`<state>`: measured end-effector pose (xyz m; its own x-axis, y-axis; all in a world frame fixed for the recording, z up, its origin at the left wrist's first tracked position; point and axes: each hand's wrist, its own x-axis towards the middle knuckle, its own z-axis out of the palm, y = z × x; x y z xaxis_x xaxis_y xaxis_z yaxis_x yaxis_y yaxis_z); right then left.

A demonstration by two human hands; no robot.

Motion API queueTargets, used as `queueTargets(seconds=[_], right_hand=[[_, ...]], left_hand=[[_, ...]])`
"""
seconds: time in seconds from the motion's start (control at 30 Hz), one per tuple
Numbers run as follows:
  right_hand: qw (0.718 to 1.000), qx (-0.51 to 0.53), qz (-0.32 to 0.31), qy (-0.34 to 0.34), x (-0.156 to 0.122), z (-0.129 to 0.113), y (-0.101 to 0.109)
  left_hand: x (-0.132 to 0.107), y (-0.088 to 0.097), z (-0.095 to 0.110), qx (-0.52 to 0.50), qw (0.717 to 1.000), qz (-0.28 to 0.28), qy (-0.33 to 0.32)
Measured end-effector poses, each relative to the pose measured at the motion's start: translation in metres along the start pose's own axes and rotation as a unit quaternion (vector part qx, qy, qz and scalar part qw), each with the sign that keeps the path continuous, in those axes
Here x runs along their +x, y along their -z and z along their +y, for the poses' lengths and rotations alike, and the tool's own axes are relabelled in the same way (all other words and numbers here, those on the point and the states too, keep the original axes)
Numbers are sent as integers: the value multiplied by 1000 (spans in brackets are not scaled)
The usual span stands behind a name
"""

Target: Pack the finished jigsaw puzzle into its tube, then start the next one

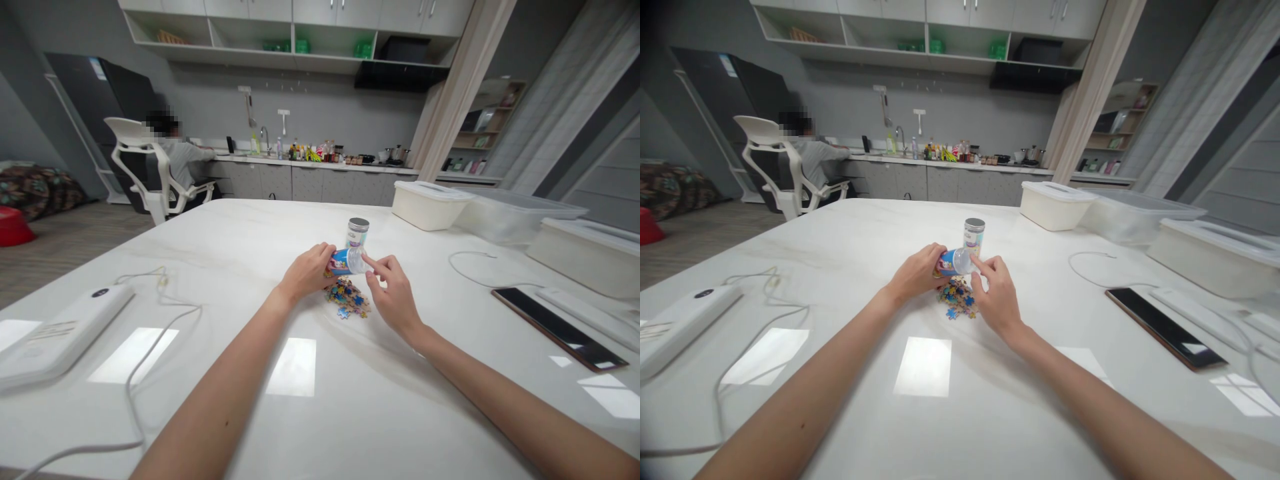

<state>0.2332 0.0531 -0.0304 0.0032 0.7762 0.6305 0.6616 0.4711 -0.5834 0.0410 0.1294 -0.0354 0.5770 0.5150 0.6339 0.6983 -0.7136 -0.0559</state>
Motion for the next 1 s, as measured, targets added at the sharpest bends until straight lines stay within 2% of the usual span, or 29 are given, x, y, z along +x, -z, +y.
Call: queueTargets(seconds=[0.1, 0.27, 0.4, 0.57, 0.77, 1.0], right_hand=[[999, 19, -32, -22, -2, 1, -2], [994, 88, -29, -64, 0, 3, 0], [992, 97, -24, -77, 4, 7, 0], [996, 60, -25, -55, 6, 10, -3], [999, 17, 43, -6, 5, 7, -1], [995, 71, -14, -67, 2, 8, 0]], left_hand=[[1, 1, 2, 20, 1000, -1, -19], [2, 2, 5, 44, 998, -2, -45], [1, 3, 2, 62, 996, -14, -59], [3, 4, 5, 70, 994, -12, -86], [5, 4, 13, 61, 996, -4, -67], [6, 4, 11, 76, 995, -10, -71]])
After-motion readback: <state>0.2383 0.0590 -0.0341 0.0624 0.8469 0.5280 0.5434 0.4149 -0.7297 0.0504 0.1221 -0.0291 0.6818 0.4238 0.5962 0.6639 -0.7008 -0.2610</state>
